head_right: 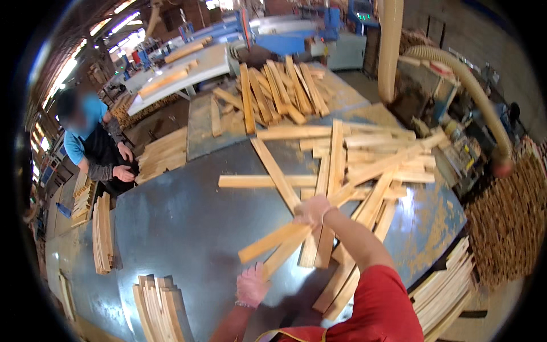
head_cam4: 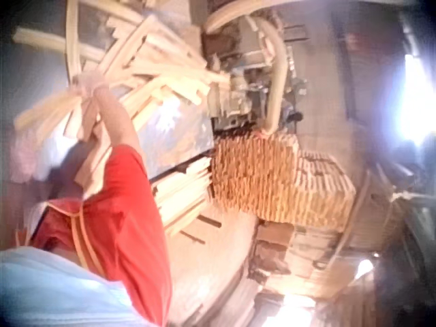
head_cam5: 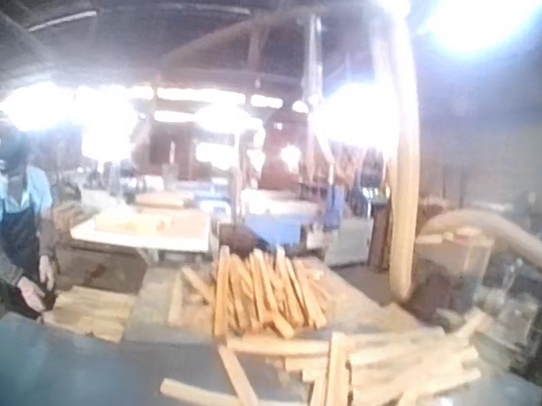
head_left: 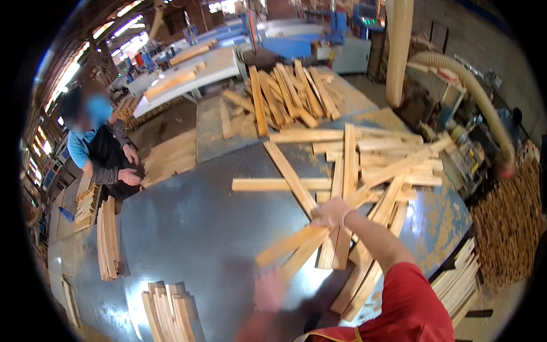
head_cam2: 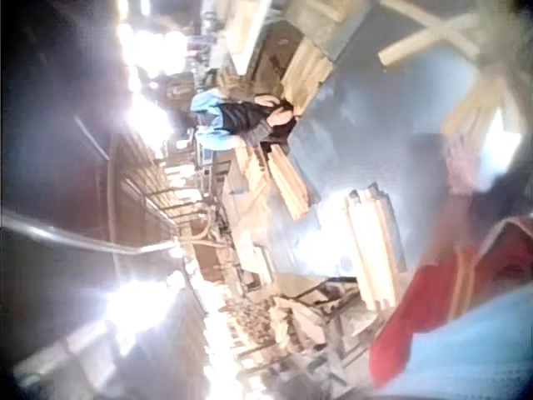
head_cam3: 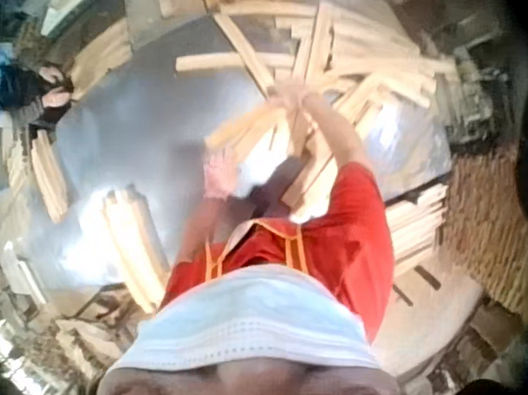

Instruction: The person picks up individual wooden planks from a scattered pile on a metal table and stacks them neatly. The person repeatedly picks up planks one by one and adds them to a growing stack, occasionally adjusting the stack's alignment.

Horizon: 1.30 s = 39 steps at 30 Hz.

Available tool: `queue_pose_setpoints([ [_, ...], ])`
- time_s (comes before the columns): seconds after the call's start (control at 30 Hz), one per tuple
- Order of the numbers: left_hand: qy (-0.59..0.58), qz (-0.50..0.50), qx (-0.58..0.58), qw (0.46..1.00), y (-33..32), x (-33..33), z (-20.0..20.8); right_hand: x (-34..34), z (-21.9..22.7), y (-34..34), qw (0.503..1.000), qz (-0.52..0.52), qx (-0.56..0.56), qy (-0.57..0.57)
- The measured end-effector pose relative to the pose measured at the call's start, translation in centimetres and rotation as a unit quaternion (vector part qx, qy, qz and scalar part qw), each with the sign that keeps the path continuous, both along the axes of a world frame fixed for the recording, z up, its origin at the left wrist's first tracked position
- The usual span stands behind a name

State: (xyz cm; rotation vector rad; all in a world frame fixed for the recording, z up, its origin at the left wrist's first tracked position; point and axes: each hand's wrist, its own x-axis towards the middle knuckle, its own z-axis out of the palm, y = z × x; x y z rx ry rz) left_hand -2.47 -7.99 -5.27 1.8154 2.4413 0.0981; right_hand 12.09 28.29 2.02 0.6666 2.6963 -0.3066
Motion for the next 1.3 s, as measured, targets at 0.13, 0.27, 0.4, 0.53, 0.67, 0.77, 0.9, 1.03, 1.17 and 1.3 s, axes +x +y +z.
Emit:
queue_pose_setpoints([
  [0.13,-0.033,0.048,-0.032,0.998,-4.6,-0.7,-0.3,-0.4,2.2,-6.0,0.996,0.087,0.017,-0.012],
  [0.27,-0.117,0.126,-0.107,0.979,-15.5,-0.8,4.0,-1.6,7.3,-14.2,0.995,0.052,-0.033,-0.079],
  [0.4,-0.279,0.304,-0.060,0.909,-28.3,-0.4,0.2,-2.0,5.1,-22.7,0.943,-0.127,-0.294,0.093],
  [0.53,-0.409,0.357,-0.037,0.839,-32.2,-0.2,2.1,-4.9,-3.7,-35.4,0.908,-0.192,-0.361,0.097],
  [0.67,-0.274,0.291,0.017,0.916,-30.6,0.3,3.7,-7.8,-10.7,-47.1,0.898,-0.108,-0.412,0.113],
  [0.77,-0.105,0.346,0.003,0.932,-32.8,-1.0,-1.2,-9.2,-4.9,-51.6,0.897,-0.020,-0.433,0.090],
  [0.9,-0.176,0.370,0.138,0.902,-33.6,0.2,4.3,-8.0,-5.1,-43.0,0.919,-0.018,-0.361,0.156],
  [1.03,0.051,0.360,0.019,0.931,-39.2,-3.0,2.1,-3.2,-0.4,-29.1,0.926,-0.227,-0.204,0.220],
  [1.17,0.153,0.435,-0.062,0.885,-44.4,-6.4,-2.3,1.9,-2.5,-17.1,0.784,-0.420,-0.026,0.456],
  [1.3,0.151,0.422,-0.132,0.884,-37.1,-5.9,-0.7,5.1,-2.6,-6.7,0.734,-0.559,-0.018,0.386],
])
